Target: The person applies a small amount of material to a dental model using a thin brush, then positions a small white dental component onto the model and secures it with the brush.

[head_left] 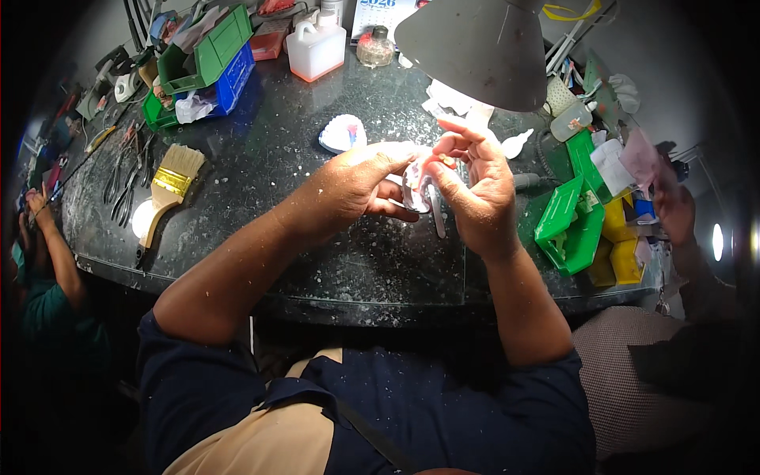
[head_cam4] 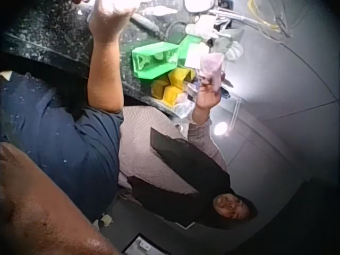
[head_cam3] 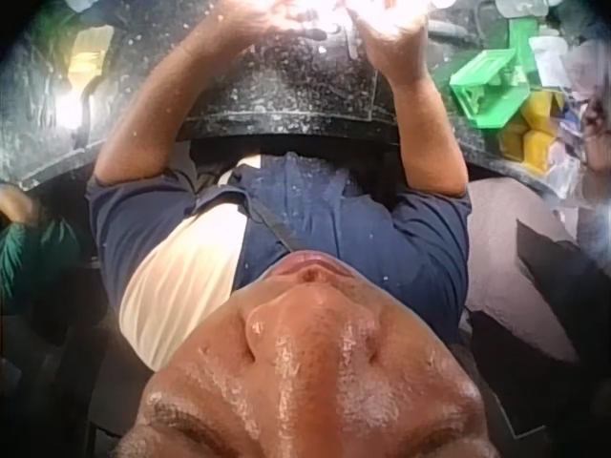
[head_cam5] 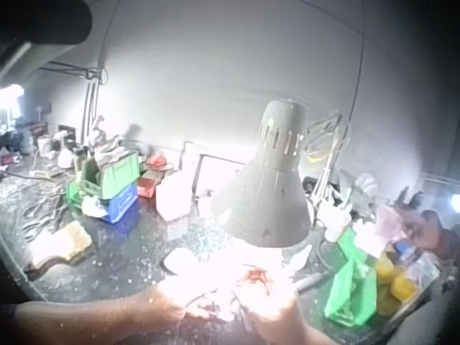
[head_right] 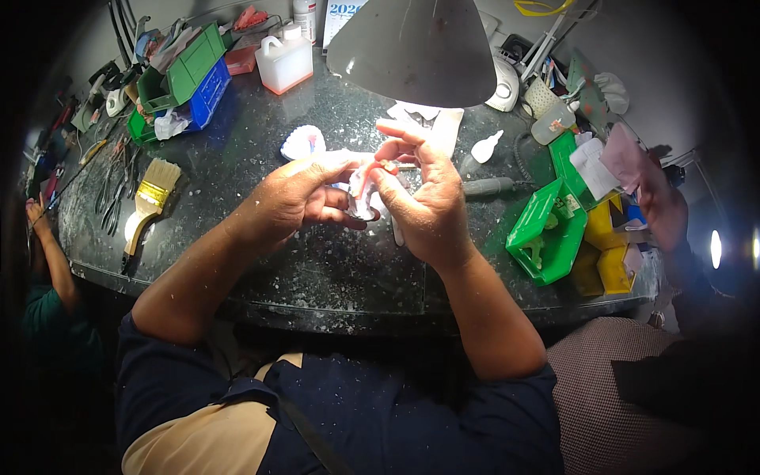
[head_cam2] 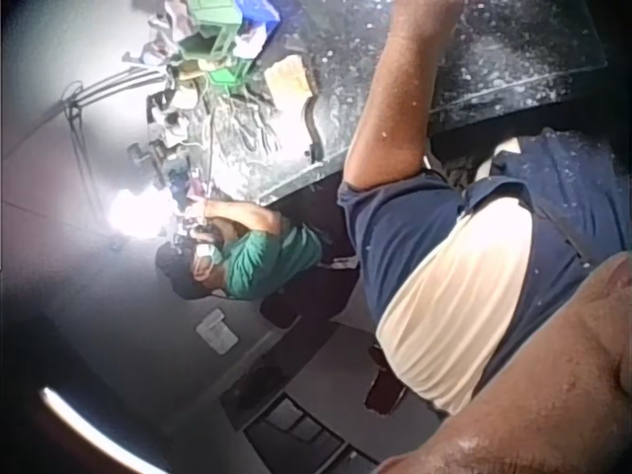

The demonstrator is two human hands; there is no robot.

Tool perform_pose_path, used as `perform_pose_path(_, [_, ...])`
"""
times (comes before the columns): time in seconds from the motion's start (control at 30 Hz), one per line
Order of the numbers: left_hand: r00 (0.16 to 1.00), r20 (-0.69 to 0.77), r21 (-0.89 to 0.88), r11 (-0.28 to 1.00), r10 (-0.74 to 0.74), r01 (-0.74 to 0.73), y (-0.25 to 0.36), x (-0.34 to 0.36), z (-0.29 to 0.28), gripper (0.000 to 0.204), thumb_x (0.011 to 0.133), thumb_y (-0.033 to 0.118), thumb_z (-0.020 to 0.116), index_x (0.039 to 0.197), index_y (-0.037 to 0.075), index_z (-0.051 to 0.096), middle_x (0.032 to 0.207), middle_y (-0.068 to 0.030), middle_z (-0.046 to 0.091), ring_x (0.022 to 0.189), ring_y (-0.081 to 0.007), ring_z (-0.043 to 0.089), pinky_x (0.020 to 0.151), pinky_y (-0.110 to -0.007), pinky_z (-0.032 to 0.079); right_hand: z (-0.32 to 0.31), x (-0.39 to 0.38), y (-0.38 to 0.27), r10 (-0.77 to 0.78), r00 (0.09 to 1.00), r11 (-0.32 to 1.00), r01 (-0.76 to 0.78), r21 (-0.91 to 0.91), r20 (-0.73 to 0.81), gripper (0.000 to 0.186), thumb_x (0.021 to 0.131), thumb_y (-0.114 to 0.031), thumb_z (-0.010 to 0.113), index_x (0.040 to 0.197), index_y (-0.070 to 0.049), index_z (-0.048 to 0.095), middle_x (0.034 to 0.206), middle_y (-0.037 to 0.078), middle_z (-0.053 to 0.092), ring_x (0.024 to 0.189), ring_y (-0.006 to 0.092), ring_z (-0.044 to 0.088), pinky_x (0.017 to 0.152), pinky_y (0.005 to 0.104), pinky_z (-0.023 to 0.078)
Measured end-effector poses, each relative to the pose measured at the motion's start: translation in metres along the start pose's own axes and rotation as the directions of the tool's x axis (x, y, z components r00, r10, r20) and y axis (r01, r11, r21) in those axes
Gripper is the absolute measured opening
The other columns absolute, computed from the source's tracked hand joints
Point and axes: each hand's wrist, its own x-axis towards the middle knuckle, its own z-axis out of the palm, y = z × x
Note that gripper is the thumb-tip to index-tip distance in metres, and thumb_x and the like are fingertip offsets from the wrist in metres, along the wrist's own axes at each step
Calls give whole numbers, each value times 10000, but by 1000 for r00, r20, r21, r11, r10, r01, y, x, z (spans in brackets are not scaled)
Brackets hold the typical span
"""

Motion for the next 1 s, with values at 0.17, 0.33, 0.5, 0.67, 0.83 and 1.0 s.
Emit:
perform_pose_path(0.17, [998, -24, -97, 993, -66, 64, 9, -3, 7, 566, 1199, 312, 505, 1588, -98, 480, 1465, -252, 654, 1263, -315, 747, 1050, -472, 655, 5, -1, -7, 70, 996, 996, -73, 51, 61, 510, 1023, -19, 760, 1506, 17, 602, 1185, 59, 672, 1154, 159, 631, 1095, 346, 495])
perform_pose_path(0.33, [948, 209, 495, 810, 241, -315, 2, 4, -10, 552, 1160, 267, 613, 1607, -37, 499, 1433, -162, 686, 1258, -240, 739, 1066, -413, 641, 2, -1, -3, 53, 994, 999, -52, -11, 94, 512, 1027, -18, 753, 1513, 18, 598, 1215, 73, 689, 1182, 168, 643, 1108, 356, 496])
perform_pose_path(0.5, [989, 50, -94, 986, -136, 140, 16, 2, 10, 563, 1090, 195, 724, 1568, -33, 535, 1391, -128, 694, 1204, -184, 727, 1046, -358, 622, -3, 1, -2, 33, 995, 999, -30, -37, 91, 494, 1020, -66, 769, 1485, 14, 623, 1239, 97, 723, 1185, 174, 663, 1113, 373, 495])
perform_pose_path(0.67, [996, 35, -99, 992, -78, 81, 5, 5, 3, 595, 1079, 144, 736, 1602, -29, 512, 1422, -119, 684, 1234, -179, 717, 1073, -354, 600, -10, 3, -7, -100, 995, 964, 97, -249, 1, 331, 960, -101, 821, 1275, -14, 770, 1141, 132, 812, 1093, 229, 759, 1035, 377, 548])
perform_pose_path(0.83, [994, -78, -2, 997, 71, -71, 4, 4, 8, 463, 1087, 120, 711, 1499, -46, 581, 1320, -135, 726, 1160, -176, 739, 999, -337, 623, -11, 5, -16, -159, 987, 914, 150, -376, 8, 207, 940, -159, 882, 1088, -28, 822, 1044, 156, 818, 1010, 252, 777, 959, 392, 579])
perform_pose_path(1.0, [992, -113, 22, 998, 63, -61, 6, 5, 8, 420, 1096, 134, 713, 1458, -53, 612, 1290, -138, 757, 1110, -176, 756, 947, -325, 621, -9, 5, -18, -167, 985, 913, 167, -374, 31, 183, 936, -143, 890, 1055, -25, 818, 1007, 135, 820, 948, 241, 782, 912, 365, 590])
